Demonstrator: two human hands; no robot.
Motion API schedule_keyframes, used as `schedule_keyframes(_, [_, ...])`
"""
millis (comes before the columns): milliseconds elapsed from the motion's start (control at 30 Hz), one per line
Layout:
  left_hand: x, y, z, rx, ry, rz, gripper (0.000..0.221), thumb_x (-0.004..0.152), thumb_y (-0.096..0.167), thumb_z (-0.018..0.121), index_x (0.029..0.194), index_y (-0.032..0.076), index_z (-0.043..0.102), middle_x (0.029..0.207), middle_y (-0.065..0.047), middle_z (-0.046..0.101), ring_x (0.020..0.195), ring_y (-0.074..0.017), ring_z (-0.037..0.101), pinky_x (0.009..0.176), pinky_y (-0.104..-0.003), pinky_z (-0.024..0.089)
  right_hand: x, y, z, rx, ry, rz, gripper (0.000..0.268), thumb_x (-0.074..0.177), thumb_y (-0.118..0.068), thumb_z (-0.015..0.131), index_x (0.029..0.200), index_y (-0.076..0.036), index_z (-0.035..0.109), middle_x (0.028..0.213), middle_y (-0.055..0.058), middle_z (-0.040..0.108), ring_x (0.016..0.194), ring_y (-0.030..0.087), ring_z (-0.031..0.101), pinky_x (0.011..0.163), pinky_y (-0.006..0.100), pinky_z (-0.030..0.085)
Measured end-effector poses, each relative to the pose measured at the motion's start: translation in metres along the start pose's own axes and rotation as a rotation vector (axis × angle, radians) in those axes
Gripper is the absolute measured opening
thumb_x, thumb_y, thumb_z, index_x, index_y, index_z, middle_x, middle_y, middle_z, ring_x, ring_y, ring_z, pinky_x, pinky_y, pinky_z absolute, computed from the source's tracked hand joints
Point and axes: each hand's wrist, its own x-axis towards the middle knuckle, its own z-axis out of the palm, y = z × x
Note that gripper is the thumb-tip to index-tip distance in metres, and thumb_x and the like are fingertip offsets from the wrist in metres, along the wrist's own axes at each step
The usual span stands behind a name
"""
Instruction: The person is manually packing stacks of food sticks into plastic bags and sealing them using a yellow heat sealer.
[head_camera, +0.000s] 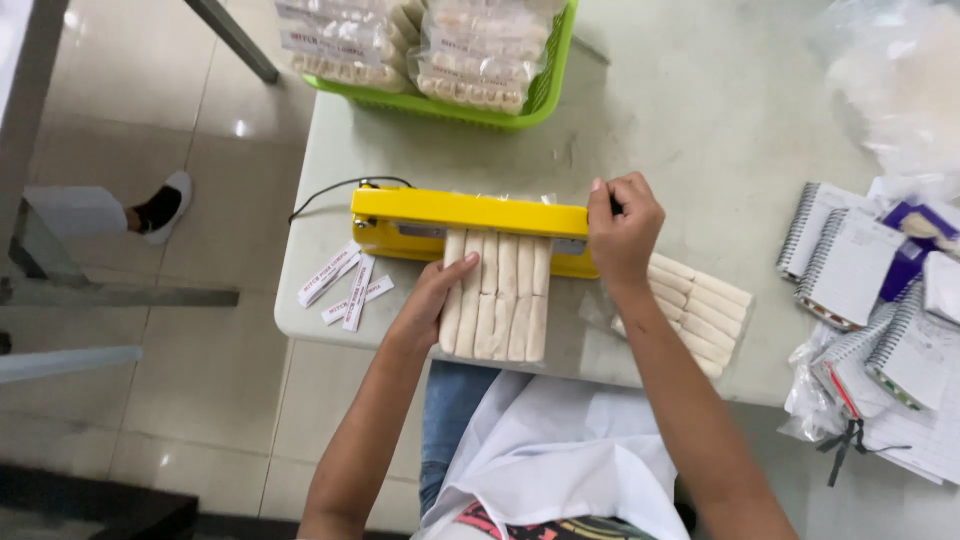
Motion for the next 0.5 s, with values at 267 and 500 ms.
schedule_keyframes(267, [-0.018,0.004,-0.004,0.149,-0.113,0.164,0.05,0.072,0.022,0.09,0.109,-0.004,0.069,0.086,-0.013,0.071,0.075,-0.0216,0.071,0.072,-0.041,0.06,-0.021,-0.068,-0.034,0.385,0.133,-0.051,0.037,0.107,-0.03,0.072,0.129,-0.01,0.051,0.116,0.008,0.053,0.102,0.014,0.053,0.092,0.031,0.046])
schedule_keyframes(500, [-0.016,-0.027,-0.011,0.162,-0.314,0.317,0.039,0.065,-0.001,0.09,0.1,0.004,0.076,0.092,-0.007,0.075,0.088,-0.0183,0.068,0.083,-0.035,0.056,-0.121,-0.031,-0.024,0.777,-0.155,0.701,0.033,0.098,-0.033,0.078,0.081,-0.009,0.063,0.081,0.001,0.066,0.073,0.011,0.063,0.076,0.027,0.052])
